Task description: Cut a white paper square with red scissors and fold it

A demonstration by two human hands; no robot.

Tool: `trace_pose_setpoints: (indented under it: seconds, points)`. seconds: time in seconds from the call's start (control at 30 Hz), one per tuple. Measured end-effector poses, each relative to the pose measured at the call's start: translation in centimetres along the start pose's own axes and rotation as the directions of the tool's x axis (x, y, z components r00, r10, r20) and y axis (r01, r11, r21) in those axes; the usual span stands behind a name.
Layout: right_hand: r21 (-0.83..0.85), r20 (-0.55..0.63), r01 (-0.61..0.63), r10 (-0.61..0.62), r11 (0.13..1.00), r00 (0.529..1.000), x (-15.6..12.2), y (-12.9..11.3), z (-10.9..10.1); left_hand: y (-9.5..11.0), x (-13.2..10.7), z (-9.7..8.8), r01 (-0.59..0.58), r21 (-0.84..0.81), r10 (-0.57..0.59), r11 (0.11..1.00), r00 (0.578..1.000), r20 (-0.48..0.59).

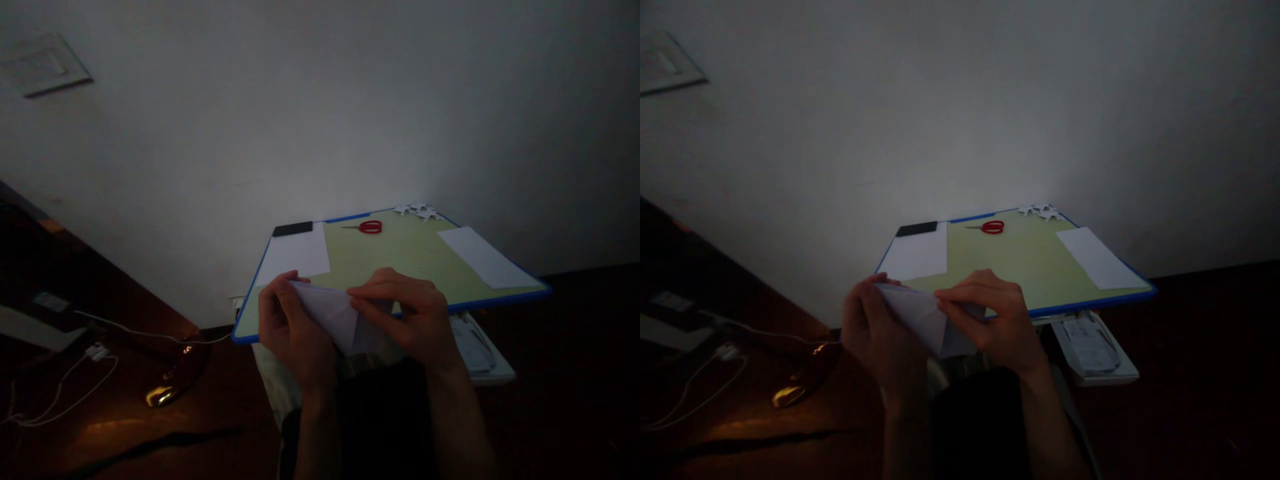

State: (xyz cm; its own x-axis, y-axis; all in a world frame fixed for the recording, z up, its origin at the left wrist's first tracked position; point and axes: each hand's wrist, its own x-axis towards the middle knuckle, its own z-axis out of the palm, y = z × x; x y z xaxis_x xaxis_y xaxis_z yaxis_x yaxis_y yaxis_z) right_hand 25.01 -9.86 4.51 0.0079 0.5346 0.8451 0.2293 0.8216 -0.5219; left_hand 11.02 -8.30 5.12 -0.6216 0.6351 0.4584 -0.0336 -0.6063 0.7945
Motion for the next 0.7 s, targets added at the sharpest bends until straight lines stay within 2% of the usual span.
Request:
trace_pose_setpoints:
  seconds: [0.07, 0.17, 0.27, 0.33, 0.57, 0.7]
  points:
    - [-0.013, -0.011, -0.006, 0.006, 1.000, 1.000, 0.0, -0.1, -0.1, -0.3, 0.3, -0.3, 0.048, -0.094, -0.037, 0.994, 0.992, 0.121]
    - [-0.026, -0.018, 0.005, -0.006, 1.000, 1.000, 0.0, -0.1, -0.2, -0.8, 0.9, -0.8, 0.156, -0.206, -0.081, 0.966, 0.940, 0.332]
    - [-0.026, -0.027, 0.018, -0.019, 0.999, 0.999, 0.0, -0.1, -0.3, -1.1, 1.4, -1.2, 0.238, -0.258, -0.104, 0.937, 0.890, 0.443]
    - [-0.030, -0.030, 0.022, -0.022, 0.999, 0.999, -0.1, -0.1, -0.3, -1.1, 1.5, -1.3, 0.250, -0.262, -0.111, 0.932, 0.886, 0.451]
    - [-0.016, -0.038, 0.066, -0.066, 0.998, 0.997, -0.1, -0.1, -0.2, -0.3, 1.2, -1.1, 0.200, -0.249, -0.096, 0.948, 0.921, 0.377]
    - [-0.016, -0.017, 0.075, -0.075, 0.997, 0.997, -0.1, 0.0, -0.4, -0.2, 1.1, -0.9, 0.201, -0.259, -0.093, 0.945, 0.922, 0.376]
